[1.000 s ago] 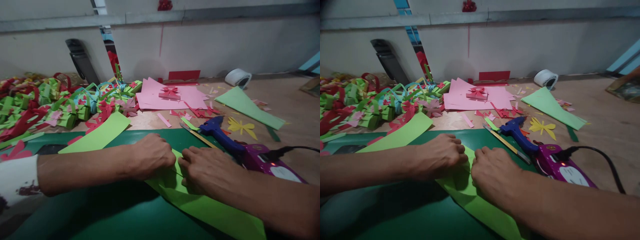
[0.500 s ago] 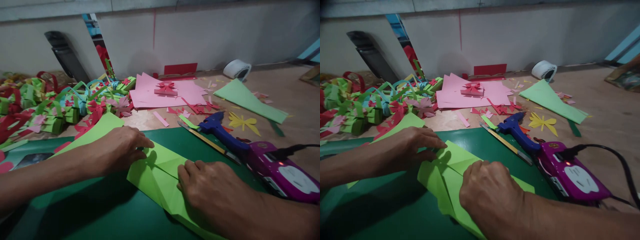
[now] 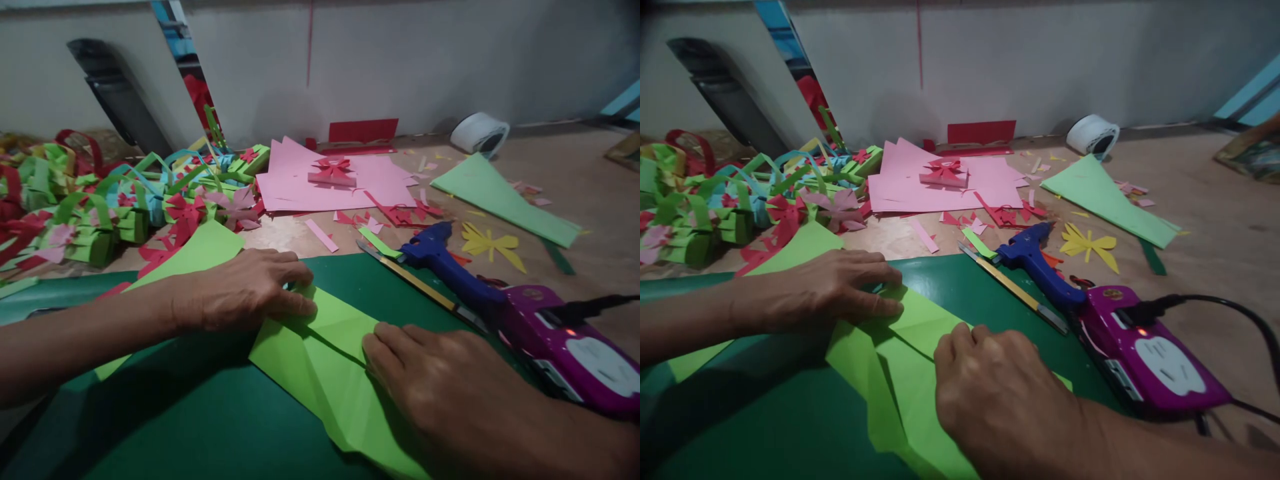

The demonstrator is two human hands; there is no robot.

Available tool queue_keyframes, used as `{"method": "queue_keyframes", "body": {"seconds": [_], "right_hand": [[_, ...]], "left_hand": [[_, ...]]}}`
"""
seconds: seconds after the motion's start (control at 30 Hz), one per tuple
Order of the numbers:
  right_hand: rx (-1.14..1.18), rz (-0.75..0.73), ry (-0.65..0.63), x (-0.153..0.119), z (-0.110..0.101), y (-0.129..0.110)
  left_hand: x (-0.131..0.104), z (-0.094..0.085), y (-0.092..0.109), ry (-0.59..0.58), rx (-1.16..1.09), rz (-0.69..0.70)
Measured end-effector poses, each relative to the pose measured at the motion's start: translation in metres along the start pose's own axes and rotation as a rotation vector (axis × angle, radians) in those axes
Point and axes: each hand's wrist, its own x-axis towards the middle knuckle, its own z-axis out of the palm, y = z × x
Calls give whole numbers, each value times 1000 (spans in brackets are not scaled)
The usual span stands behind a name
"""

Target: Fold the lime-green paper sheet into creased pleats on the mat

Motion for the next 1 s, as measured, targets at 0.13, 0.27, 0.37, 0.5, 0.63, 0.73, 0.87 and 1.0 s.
{"method": "queue_keyframes", "body": {"seconds": [0.13,0.27,0.37,0.5,0.63,0.73,0.87,1.0], "right_hand": [[-10,-24,153,-7,12,2],[56,-11,110,-9,11,5],[194,54,-122,-5,-4,10],[343,229,-345,3,-17,17],[392,264,-269,6,-8,24],[391,294,-267,4,-1,28],[389,278,-308,3,-1,28],[373,237,-284,3,-2,28]], "left_hand": [[0,9,-2,56,47,67],[-2,17,-5,107,37,63],[-3,20,-7,127,26,36],[-1,19,-10,145,10,24],[4,18,-15,173,-60,-1],[7,18,-21,182,-194,-32],[10,18,-25,212,-393,-98],[15,16,-26,213,-363,-83]]}}
